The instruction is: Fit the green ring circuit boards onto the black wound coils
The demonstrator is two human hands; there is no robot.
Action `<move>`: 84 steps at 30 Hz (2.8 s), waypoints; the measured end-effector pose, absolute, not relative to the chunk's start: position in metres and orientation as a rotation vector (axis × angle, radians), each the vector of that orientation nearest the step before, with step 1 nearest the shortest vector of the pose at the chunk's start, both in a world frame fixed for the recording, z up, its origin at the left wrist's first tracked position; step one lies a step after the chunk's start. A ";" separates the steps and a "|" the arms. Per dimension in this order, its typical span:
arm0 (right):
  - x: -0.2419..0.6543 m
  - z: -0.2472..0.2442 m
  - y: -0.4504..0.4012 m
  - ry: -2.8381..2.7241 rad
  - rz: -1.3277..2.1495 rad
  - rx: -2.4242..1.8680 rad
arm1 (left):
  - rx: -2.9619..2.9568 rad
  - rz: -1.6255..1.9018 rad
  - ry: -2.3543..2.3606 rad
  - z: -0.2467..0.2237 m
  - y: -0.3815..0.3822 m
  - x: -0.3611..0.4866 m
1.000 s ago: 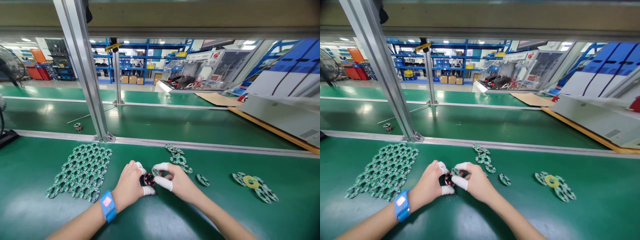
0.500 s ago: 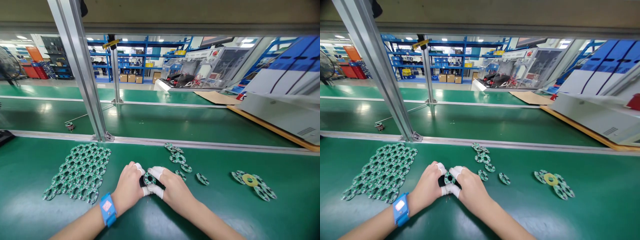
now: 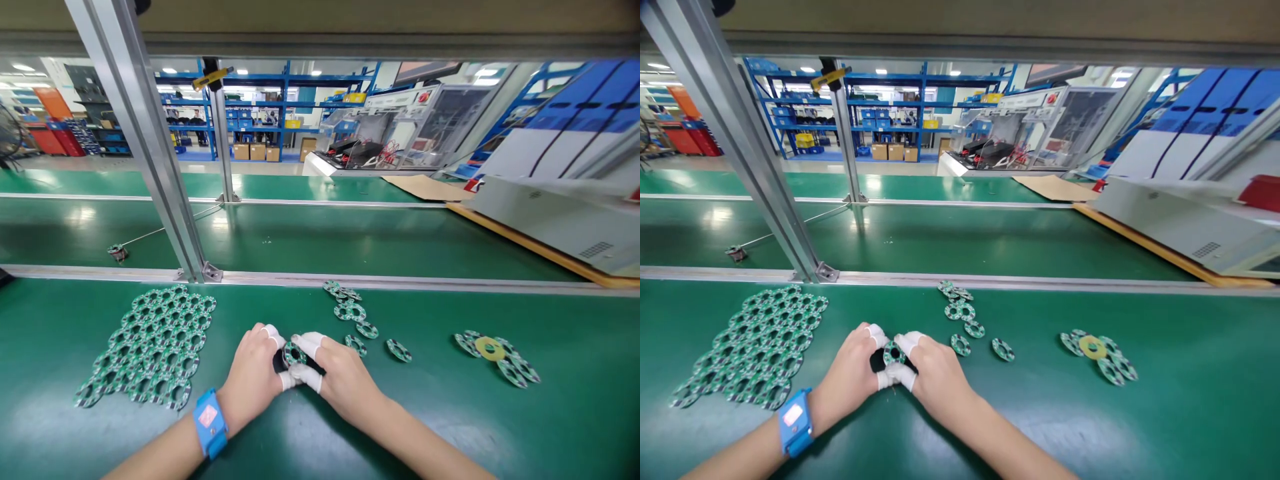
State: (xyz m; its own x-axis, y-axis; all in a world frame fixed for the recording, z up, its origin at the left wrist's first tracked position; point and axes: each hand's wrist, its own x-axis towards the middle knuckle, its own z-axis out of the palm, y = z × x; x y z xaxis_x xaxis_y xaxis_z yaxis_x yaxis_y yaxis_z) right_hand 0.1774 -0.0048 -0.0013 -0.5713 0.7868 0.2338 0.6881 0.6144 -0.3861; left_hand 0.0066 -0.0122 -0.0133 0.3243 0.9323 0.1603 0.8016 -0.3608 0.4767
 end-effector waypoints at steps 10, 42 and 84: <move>0.166 0.014 -0.002 -2.289 0.664 -1.212 | 2.271 0.611 1.532 -0.016 -0.011 0.006; 0.202 0.000 0.009 -1.894 1.512 -1.187 | 2.194 0.779 1.469 0.005 -0.021 -0.001; 0.170 -0.006 0.015 -1.326 1.832 -1.329 | 2.292 0.527 1.321 0.004 -0.009 0.003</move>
